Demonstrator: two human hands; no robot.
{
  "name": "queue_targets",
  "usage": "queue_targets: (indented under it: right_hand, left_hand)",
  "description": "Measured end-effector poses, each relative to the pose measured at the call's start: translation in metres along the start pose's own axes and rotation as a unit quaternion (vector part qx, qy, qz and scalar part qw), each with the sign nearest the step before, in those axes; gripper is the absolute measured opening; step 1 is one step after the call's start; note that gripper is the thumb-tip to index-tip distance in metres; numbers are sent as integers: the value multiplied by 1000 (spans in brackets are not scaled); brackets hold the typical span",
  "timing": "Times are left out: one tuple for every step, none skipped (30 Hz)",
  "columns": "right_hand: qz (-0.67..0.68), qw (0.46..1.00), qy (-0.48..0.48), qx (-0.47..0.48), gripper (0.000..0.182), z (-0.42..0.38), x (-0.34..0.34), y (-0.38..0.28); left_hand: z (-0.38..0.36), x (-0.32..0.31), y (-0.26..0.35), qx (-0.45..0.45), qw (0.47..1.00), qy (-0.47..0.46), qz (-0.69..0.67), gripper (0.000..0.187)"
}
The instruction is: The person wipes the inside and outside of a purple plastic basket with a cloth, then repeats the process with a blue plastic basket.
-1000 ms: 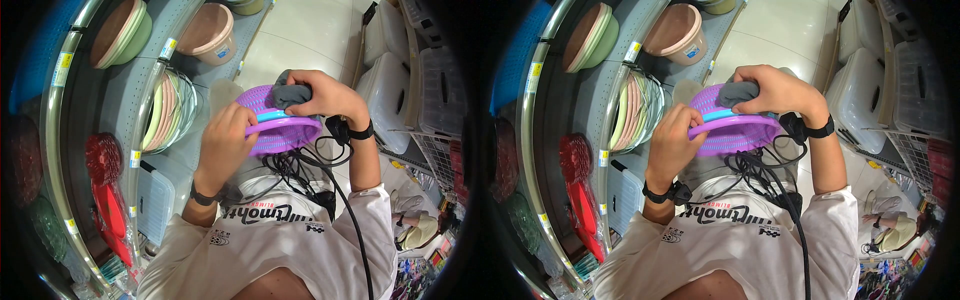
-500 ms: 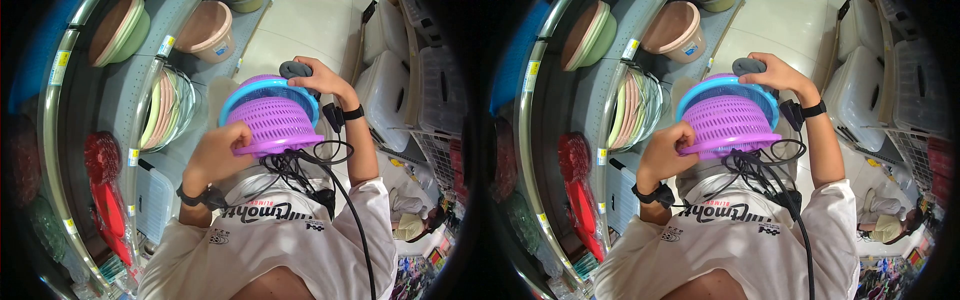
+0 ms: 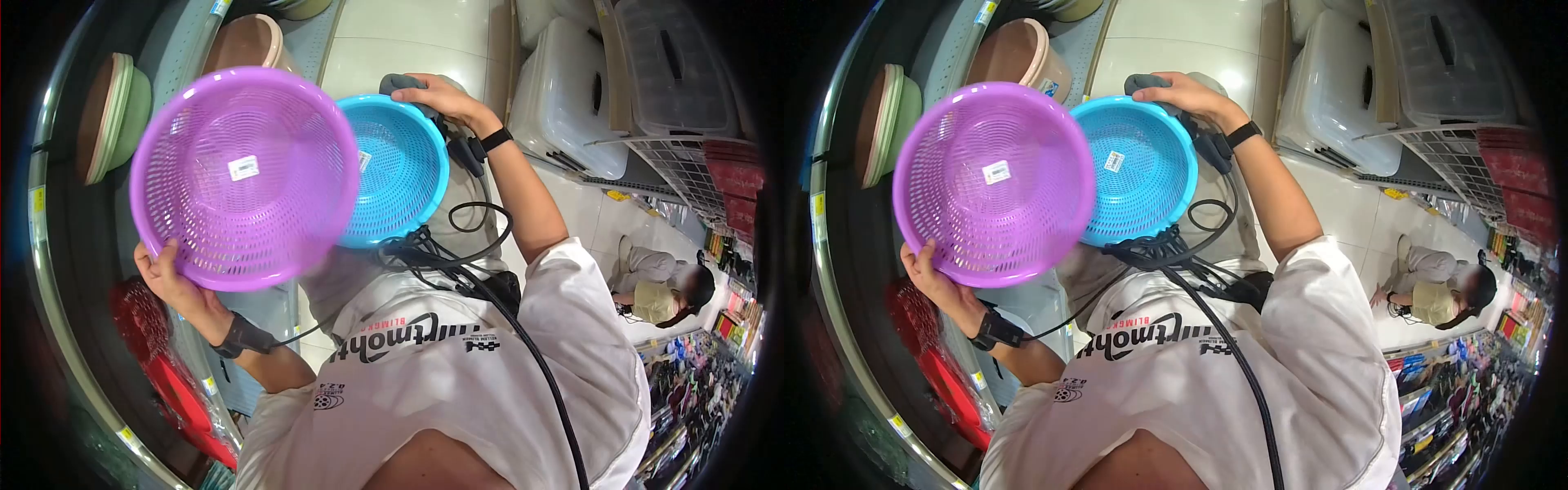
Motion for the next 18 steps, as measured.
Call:
queue_targets:
  right_hand:
    - [3,1000,0,-1,53,1,1,5]
    - [16,1000,5,1,53,3,2,9]
    - [29,1000,10,3,52,4,4,13]
    - [30,1000,9,2,52,0,3,12]
    - [39,999,9,4,52,-4,4,9]
    - [47,999,3,10,51,-8,0,5]
    - [45,997,51,18,47,-14,-2,1]
    - [46,998,39,1,56,-16,-1,-1]
    - [78,996,34,-7,53,12,11,34]
    - [106,994,4,-16,53,4,5,22]
    - [96,995,-3,-23,51,3,4,18]
    - [97,995,-15,-9,51,5,4,20]
    - [97,995,-18,0,50,7,5,20]
    - [92,995,-26,4,50,9,4,19]
    - [88,996,-18,-1,50,9,5,20]
    - [88,996,-8,-9,49,9,9,24]
    - [87,996,-8,-8,49,8,9,25]
    - [92,996,-7,-7,49,9,8,24]
  left_hand:
    - [4,7,-3,4,999,46,-23,24]
    - [7,15,-7,7,995,93,-46,24]
    - [13,21,-13,7,995,92,-45,24]
    - [16,28,-20,13,990,124,-68,25]
    - [16,36,-26,17,983,158,-90,28]
    - [16,40,-31,39,980,136,-141,27]
    - [10,39,-28,4,984,150,-98,27]
    - [9,33,-19,37,973,189,-128,26]
    - [10,41,-21,21,966,219,-134,24]
    - [10,54,-32,6,958,248,-141,22]
    - [13,62,-41,-22,954,259,-149,19]
    - [15,65,-45,-43,950,264,-164,18]
    - [13,65,-41,-56,947,274,-161,18]
    - [11,60,-39,-62,944,281,-160,19]
    - [11,57,-39,-66,942,285,-162,20]
    - [9,57,-40,-79,940,298,-146,22]
    - [9,59,-42,-80,940,298,-148,22]
    - [9,63,-44,-81,935,315,-144,22]
Point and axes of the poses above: each hand's wrist, its own z-axis towards the middle knuckle, its own x-axis out of the back of the hand, y = z × x, the point moved 5 cm from there along z, towards the middle knuckle, and after that the axes turned 9 degrees about -x, right-handed, at the moved point
